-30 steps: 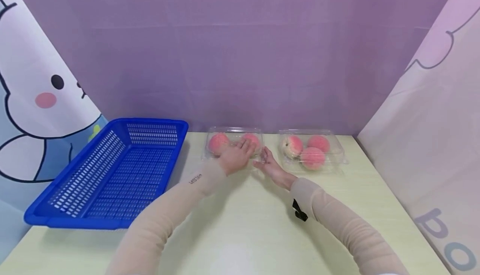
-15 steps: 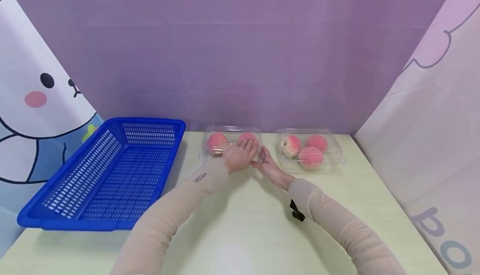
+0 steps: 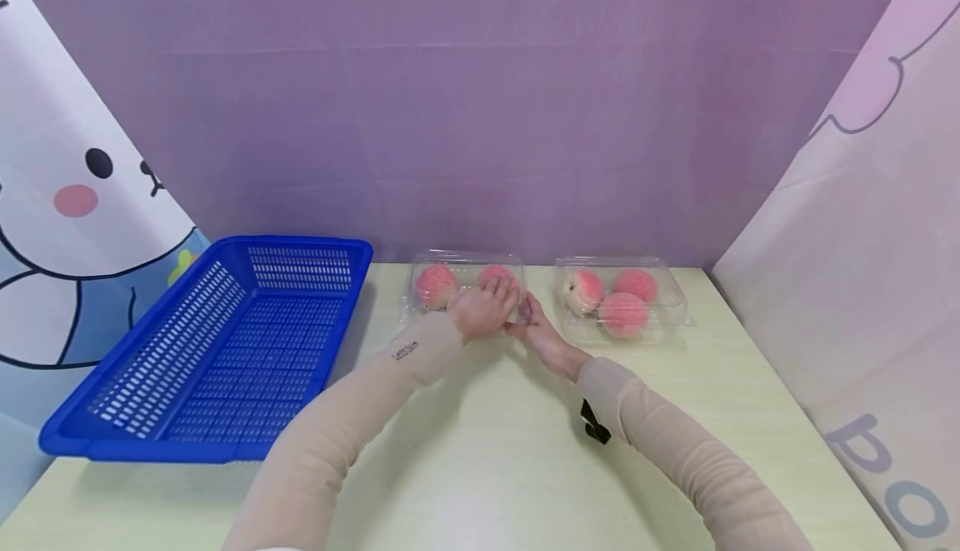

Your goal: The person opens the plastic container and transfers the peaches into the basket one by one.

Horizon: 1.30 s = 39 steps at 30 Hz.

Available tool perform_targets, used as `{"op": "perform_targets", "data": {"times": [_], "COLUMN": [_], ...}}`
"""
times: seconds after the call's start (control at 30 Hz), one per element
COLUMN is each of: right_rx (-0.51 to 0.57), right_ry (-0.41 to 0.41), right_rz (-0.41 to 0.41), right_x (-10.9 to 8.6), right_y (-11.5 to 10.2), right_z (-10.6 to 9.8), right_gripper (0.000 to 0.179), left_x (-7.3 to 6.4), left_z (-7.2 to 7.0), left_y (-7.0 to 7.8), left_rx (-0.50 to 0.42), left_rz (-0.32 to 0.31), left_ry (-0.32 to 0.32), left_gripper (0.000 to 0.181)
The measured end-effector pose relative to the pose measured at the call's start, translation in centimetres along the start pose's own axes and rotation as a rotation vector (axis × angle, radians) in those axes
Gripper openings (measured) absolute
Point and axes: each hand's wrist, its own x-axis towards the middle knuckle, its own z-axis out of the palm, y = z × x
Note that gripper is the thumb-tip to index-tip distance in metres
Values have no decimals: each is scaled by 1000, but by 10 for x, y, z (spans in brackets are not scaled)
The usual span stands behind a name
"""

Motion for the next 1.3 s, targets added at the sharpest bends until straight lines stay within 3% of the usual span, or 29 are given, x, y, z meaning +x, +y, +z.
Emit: {"op": "perform_targets", "data": {"times": [0.37,0.67,0.93,1.3], "right_rx": [11,9,8,42], "right_ry": [-7,-8,-26,-37], "right_rz": [-10,-16,-29,-9], "right_x": [-2,1,3,-7], "right_y": [0,3,1,-12], "right_z": [-1,-2,-2,1], "right_gripper": [88,87,86,88], "left_x": [4,6,6,8], "left_z": [-7,-12,-15,-19], "left_y": [-1,-5,-9,-10], "left_rx": [67,155,89,79], "left_rz": [34,120,121,121], "left_ry": [-82,-154,-165,-206], "left_gripper": [54,53,60,58]}}
